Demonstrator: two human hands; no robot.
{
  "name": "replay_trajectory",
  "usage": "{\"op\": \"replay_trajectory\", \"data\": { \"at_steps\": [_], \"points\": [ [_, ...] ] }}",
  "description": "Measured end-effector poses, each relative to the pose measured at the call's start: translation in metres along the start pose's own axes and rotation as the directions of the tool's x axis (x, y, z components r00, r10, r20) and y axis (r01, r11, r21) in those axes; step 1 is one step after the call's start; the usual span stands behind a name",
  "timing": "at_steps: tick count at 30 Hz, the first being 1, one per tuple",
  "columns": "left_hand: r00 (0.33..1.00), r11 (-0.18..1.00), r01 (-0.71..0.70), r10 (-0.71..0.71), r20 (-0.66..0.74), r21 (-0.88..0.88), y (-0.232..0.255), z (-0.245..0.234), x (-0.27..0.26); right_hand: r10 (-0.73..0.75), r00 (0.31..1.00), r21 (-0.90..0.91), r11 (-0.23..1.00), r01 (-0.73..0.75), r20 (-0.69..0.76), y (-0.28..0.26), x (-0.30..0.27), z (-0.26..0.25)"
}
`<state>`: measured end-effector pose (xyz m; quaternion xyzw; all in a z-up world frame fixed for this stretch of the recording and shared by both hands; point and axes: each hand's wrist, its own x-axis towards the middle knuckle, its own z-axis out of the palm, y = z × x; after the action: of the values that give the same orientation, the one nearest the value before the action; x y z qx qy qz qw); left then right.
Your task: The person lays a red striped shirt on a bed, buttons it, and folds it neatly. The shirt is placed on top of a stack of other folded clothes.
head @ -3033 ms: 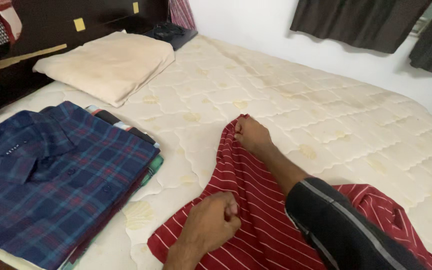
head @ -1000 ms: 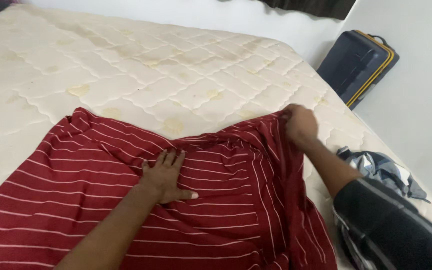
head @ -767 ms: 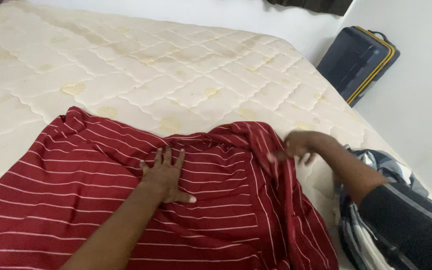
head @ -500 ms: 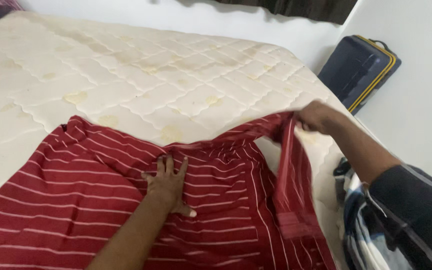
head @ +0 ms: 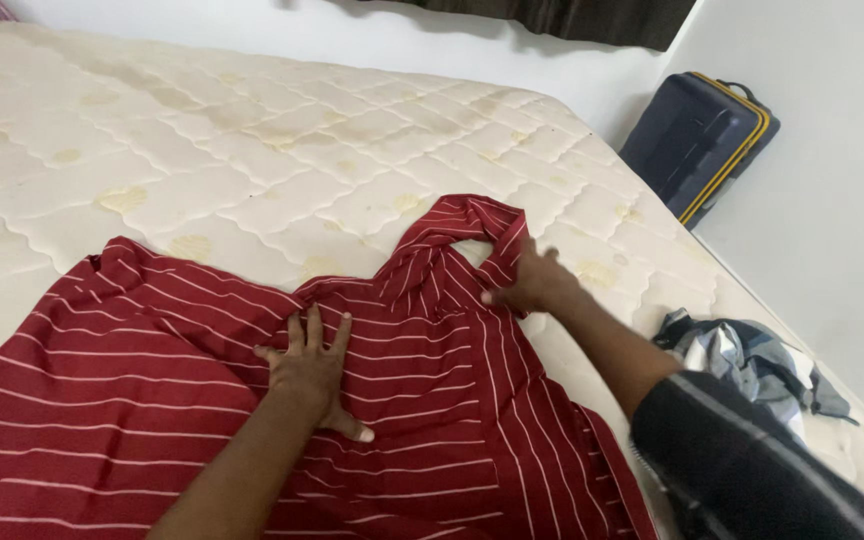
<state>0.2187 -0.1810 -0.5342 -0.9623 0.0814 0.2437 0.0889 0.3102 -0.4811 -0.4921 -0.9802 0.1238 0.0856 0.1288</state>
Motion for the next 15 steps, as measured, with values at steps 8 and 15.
{"op": "replay_trajectory", "data": {
  "at_steps": [8,15],
  "points": [
    [0.999,0.998,-0.001,0.003,0.035,-0.064,0.0,0.004,0.004,-0.022,0.998,0.054,0.998,0.019,0.055,0.063,0.106,0.033],
    [0.996,0.994,-0.013,0.023,0.09,-0.111,-0.002,-0.001,0.008,-0.329,0.933,0.746,0.583,0.323,-0.148,0.032,0.154,-0.024]
  ]
}}
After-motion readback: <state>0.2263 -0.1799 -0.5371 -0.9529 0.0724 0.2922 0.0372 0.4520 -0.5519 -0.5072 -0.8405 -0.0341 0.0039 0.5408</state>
